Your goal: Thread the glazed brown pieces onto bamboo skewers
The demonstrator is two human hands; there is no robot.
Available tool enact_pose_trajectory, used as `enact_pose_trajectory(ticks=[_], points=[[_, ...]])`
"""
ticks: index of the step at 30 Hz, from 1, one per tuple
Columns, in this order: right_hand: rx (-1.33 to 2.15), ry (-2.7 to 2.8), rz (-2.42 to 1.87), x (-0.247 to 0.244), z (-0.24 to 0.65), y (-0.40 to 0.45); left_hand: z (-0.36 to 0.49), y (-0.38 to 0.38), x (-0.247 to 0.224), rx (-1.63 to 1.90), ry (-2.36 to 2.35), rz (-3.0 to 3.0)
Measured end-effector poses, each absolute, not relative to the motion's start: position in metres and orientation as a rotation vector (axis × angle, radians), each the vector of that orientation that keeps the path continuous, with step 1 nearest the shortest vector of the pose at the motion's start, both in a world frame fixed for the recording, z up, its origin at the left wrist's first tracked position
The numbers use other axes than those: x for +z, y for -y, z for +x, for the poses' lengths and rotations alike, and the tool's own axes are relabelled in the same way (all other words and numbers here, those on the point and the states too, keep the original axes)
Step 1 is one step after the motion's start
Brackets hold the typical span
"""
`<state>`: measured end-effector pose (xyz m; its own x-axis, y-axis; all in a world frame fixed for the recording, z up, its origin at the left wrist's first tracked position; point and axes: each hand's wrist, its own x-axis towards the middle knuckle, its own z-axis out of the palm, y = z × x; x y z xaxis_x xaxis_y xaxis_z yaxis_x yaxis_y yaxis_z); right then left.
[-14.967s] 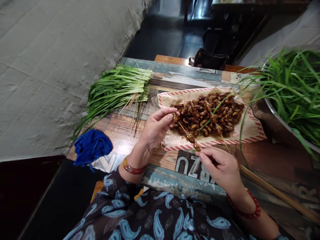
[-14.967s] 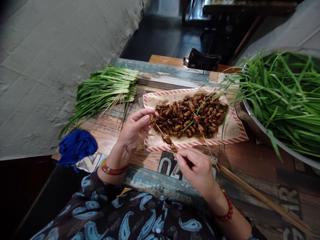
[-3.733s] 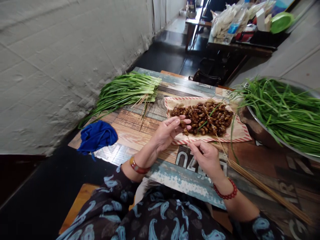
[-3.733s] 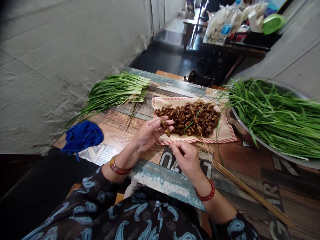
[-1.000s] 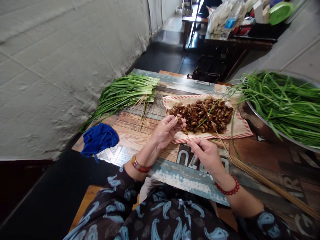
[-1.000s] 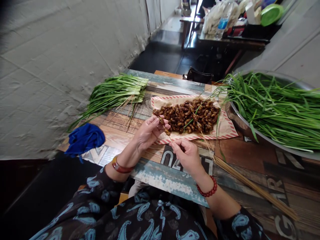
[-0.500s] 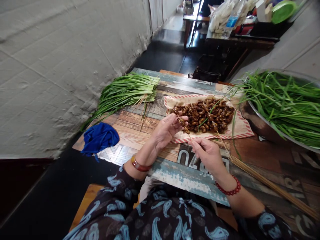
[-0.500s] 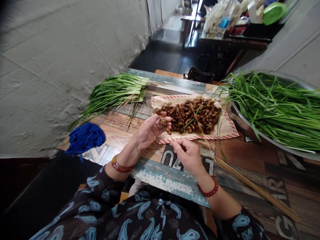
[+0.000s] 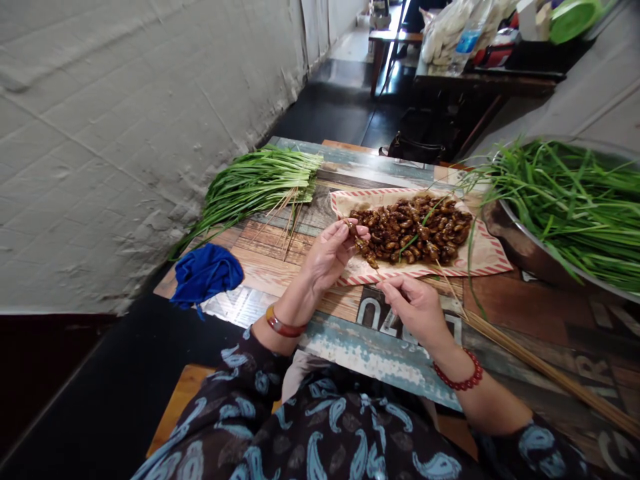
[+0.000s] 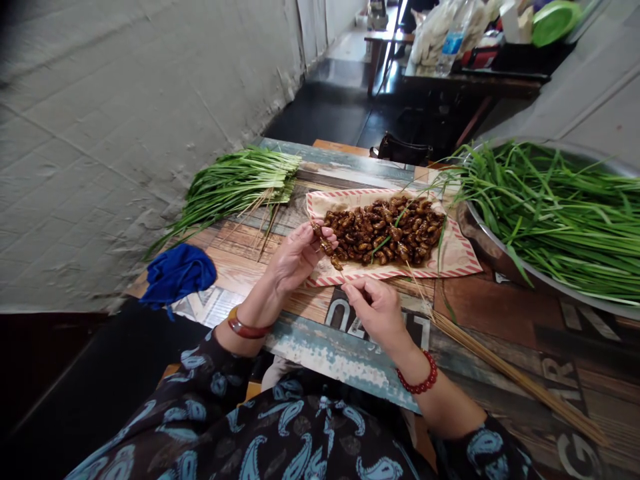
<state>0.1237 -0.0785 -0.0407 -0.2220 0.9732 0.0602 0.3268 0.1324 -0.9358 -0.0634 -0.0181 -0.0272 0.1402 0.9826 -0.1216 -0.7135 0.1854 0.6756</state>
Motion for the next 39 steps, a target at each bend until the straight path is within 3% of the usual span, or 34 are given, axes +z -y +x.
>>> enact_pose_trajectory(ticks=[15,27,39], points=[[1.176,1.533,-1.256,-0.041,0.124,0.074,-0.052,0.031,-0.027,0.947,-0.648,0.596],[1.176,1.537,-1.284,-0.044,0.125,0.075,-0.047,0.032,-0.028,0.970,-0.613,0.537],[0.939,1.656,-1.302,-0.040,0.124,0.074,-0.041,0.035,-0.029,1.057,-0.682,0.525]])
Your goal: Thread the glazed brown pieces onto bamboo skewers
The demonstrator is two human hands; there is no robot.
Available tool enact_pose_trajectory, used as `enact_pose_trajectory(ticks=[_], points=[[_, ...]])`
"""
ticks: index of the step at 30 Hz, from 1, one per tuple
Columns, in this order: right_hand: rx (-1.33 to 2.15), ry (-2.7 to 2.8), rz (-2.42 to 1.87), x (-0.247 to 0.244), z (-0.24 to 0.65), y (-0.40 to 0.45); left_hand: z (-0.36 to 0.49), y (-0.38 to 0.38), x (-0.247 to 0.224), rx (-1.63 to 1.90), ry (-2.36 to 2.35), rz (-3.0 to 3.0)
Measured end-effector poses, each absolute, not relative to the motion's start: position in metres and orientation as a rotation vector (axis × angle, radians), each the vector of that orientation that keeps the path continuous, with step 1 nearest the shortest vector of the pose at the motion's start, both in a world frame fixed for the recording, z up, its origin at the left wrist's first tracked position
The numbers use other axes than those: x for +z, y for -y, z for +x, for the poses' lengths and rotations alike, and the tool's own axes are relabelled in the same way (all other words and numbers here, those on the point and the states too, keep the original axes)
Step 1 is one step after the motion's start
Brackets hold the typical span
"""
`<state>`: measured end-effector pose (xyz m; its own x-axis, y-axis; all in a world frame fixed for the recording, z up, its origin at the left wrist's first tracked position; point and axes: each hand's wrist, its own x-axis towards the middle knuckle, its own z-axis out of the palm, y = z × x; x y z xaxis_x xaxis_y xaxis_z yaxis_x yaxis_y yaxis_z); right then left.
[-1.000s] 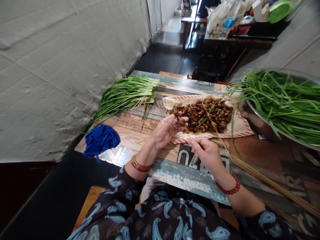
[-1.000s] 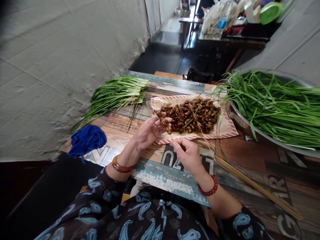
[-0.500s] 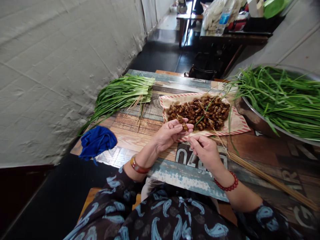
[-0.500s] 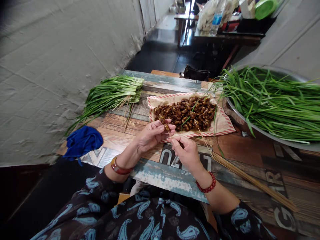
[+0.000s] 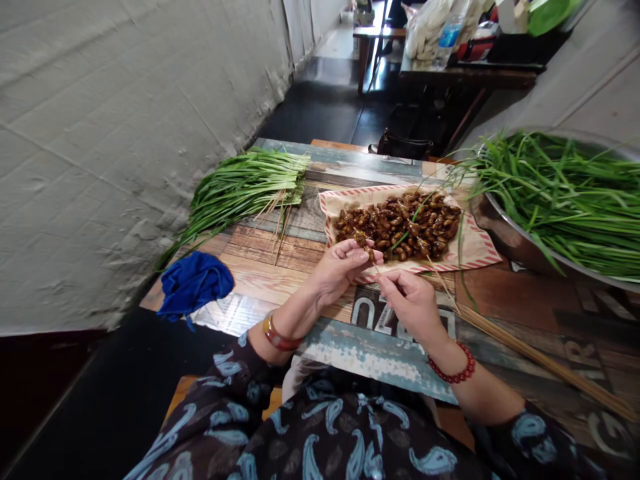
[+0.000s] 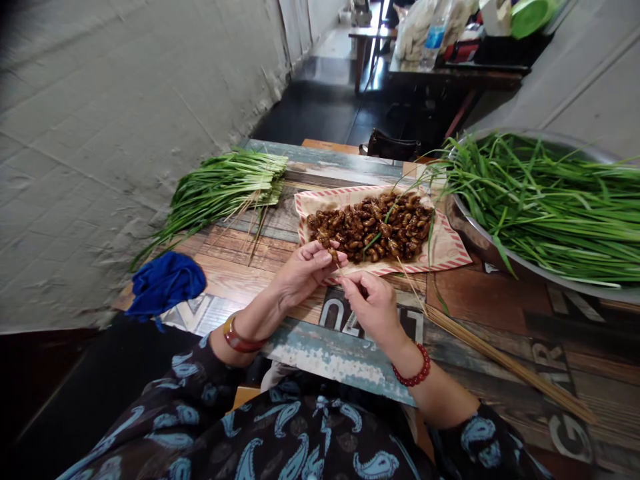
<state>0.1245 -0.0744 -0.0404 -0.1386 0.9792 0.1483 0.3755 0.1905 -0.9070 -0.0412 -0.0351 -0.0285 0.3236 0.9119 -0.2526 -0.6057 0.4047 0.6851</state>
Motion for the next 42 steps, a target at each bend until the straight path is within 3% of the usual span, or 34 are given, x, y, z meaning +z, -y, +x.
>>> enact_pose_trajectory(ticks=[28,42], points=[[0.986,1.630,-1.287,-0.039,0.124,0.074,-0.041,0.037,-0.029,0.911,-0.547,0.542],[1.055,1.622,-1.279,-0.039,0.121,0.074,-0.047,0.030,-0.021,1.135,-0.638,0.575]])
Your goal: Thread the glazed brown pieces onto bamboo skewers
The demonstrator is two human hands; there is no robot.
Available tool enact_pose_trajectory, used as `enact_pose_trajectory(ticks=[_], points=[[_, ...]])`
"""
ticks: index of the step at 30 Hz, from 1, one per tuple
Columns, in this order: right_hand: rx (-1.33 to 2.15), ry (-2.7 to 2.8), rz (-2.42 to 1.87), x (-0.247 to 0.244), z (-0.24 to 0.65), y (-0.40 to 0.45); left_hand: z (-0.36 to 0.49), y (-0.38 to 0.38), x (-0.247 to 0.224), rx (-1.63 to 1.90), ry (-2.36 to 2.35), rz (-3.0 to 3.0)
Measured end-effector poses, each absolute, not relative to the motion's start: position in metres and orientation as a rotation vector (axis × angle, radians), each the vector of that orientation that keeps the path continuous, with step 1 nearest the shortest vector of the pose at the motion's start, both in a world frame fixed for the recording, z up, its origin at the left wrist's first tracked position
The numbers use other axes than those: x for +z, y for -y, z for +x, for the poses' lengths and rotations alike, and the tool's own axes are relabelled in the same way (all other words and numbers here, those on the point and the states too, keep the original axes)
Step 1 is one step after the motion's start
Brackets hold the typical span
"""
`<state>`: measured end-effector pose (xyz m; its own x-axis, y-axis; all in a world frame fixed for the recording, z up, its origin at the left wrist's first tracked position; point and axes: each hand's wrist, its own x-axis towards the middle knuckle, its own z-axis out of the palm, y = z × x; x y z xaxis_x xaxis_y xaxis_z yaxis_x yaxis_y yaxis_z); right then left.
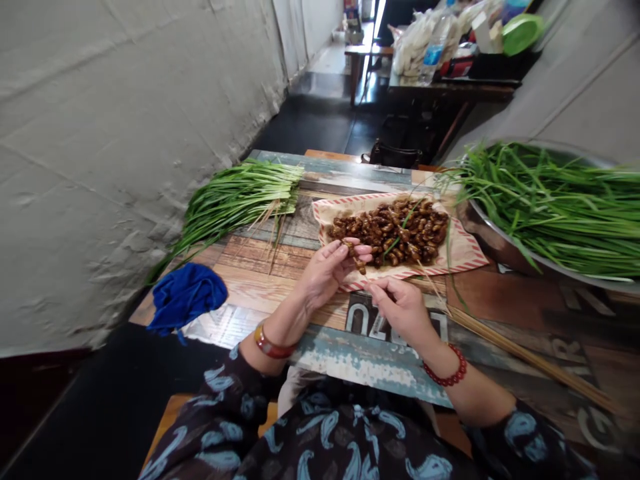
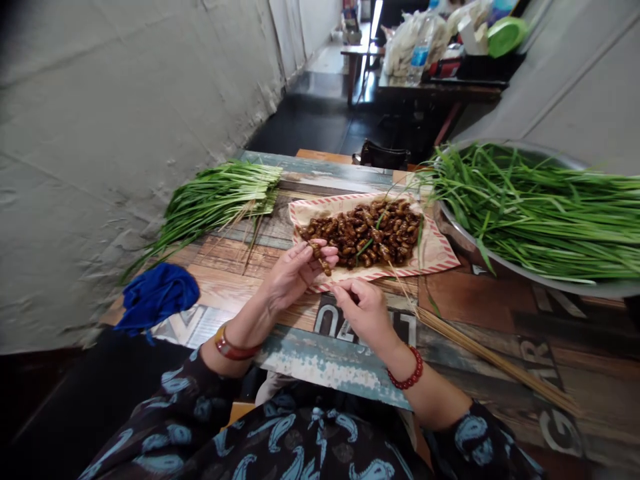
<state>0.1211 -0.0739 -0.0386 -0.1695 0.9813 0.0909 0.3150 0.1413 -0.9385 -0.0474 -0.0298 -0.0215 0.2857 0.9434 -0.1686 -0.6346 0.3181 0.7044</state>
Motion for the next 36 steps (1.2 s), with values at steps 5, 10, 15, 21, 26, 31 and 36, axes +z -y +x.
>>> enact_pose_trajectory(ticks=[5,10,15,21,26,31,36], points=[[1.085,1.601,-1.257,-0.037,0.121,0.070,-0.052,0.025,-0.021,1.110,-0.681,0.588],[1.039,1.635,-1.233,-0.034,0.123,0.068,-0.059,0.020,-0.018,1.174,-0.757,0.656],[1.020,1.680,-1.186,-0.037,0.124,0.067,-0.068,0.015,-0.021,1.237,-0.832,0.666],[0.902,1.795,-1.108,-0.038,0.130,0.066,-0.080,0.010,-0.021,1.337,-0.828,0.599],[0.838,1.886,-1.112,-0.032,0.132,0.066,-0.082,0.008,-0.021,1.330,-0.843,0.636],[0.731,1.744,-1.238,-0.026,0.148,0.057,-0.081,0.006,-0.022,1.415,-0.893,0.653],[0.413,1.586,-1.547,-0.031,0.190,0.036,-0.082,0.006,-0.020,1.419,-0.902,0.680]])
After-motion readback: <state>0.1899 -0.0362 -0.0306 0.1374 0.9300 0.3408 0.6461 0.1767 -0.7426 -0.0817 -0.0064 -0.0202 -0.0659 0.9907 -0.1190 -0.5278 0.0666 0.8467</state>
